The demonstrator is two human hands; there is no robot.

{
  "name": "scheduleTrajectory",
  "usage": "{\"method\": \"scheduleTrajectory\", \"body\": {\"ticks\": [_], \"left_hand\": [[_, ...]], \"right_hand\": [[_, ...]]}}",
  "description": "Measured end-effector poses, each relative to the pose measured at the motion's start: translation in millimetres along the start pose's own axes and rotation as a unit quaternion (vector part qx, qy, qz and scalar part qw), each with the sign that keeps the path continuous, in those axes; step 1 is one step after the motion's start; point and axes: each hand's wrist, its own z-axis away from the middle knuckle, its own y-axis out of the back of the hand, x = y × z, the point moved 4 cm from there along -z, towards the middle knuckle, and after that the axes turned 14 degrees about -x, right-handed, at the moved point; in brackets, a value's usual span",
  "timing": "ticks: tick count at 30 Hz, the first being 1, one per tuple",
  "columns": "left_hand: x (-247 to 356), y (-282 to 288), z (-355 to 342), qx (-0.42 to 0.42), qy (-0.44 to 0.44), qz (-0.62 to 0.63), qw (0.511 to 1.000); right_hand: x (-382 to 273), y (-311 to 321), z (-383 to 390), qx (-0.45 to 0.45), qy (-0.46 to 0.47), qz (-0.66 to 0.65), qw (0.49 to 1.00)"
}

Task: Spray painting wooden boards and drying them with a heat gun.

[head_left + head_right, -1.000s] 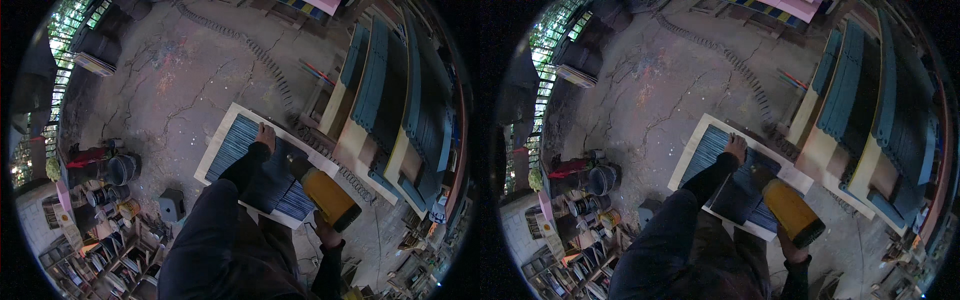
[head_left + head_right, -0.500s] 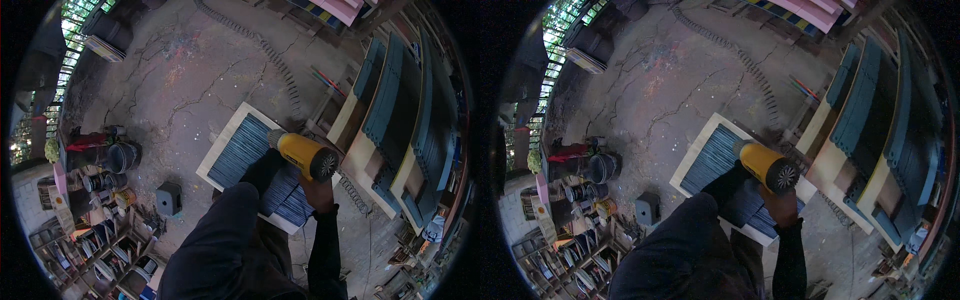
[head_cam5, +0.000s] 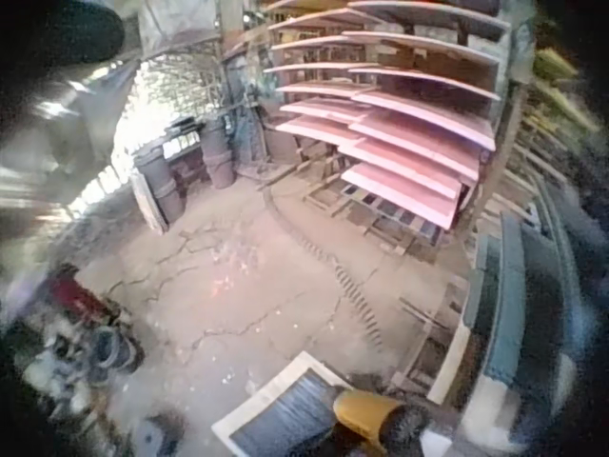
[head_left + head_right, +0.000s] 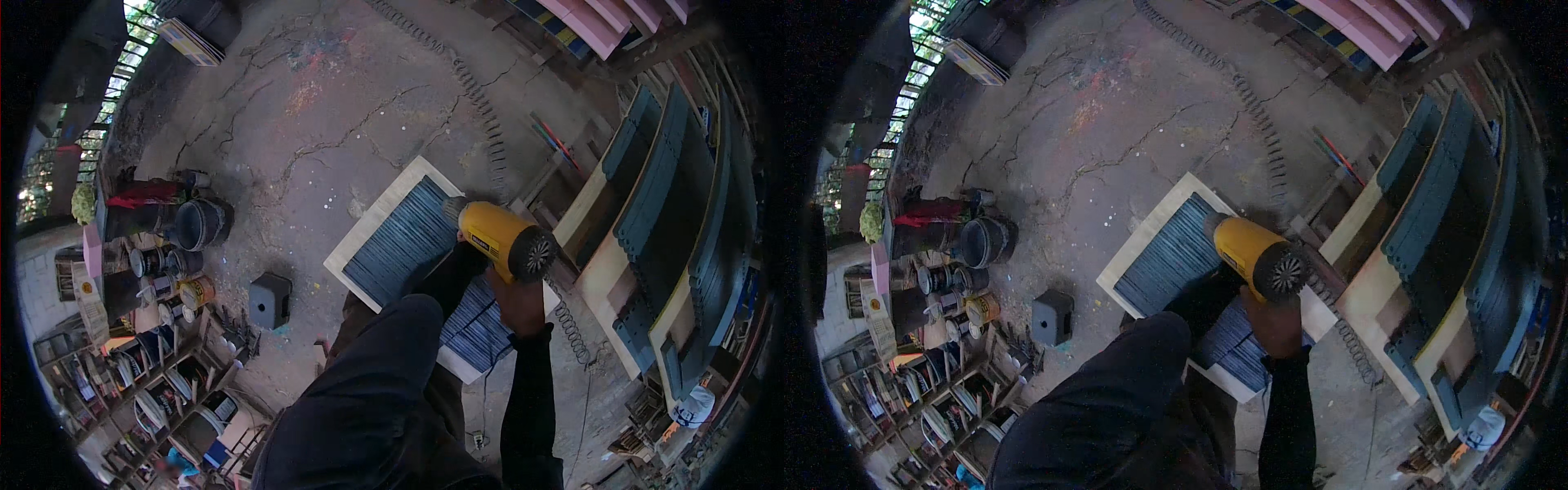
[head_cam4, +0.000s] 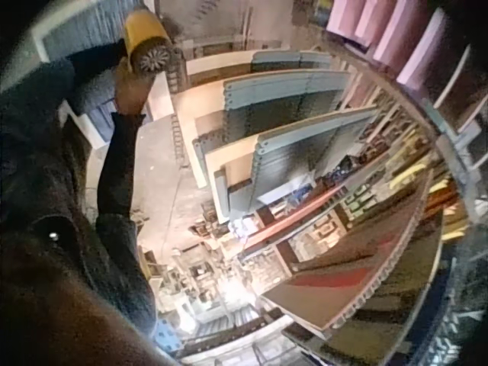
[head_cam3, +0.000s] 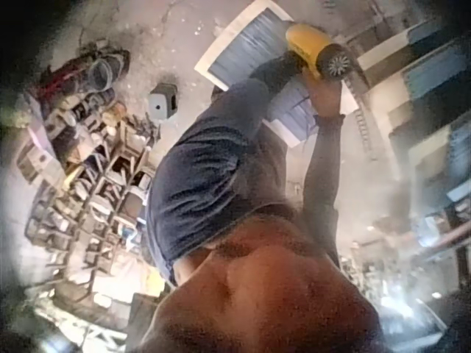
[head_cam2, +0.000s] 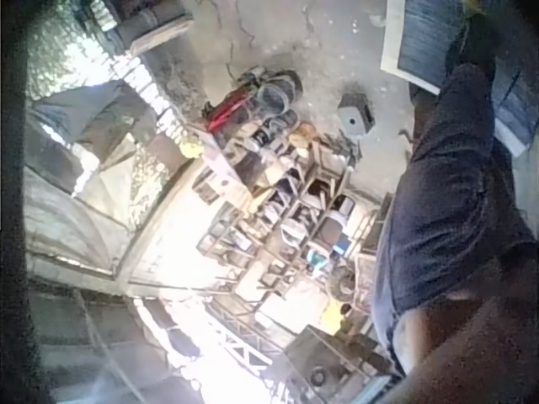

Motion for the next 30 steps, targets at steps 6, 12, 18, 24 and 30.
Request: {"method": "scheduleTrajectory", "body": {"ticks": [6,12,18,24,30], "left_hand": [[0,-3,4,0.0,0.005,0.023,1.0],[2,-1,3,-0.008,0.002,0.03,1.0],[-5,2,6,-0.031,-0.016,0.045,0.998],[-54,30,51,-0.171,-0.136,-0.002,0.976],[-172,145,34,0.073,0.073,0.032,0.994]], "right_hand": [[-3,2,-1,-0.082,-0.06,-0.067,0.993],[7,4,-7,-0.051,-0.046,-0.067,0.995],[10,21,1,-0.072,-0.138,-0.224,0.962],[14,41,18,-0.079,-0.101,-0.172,0.977],[35,39,65,-0.046,-0.014,-0.158,0.986]]}}
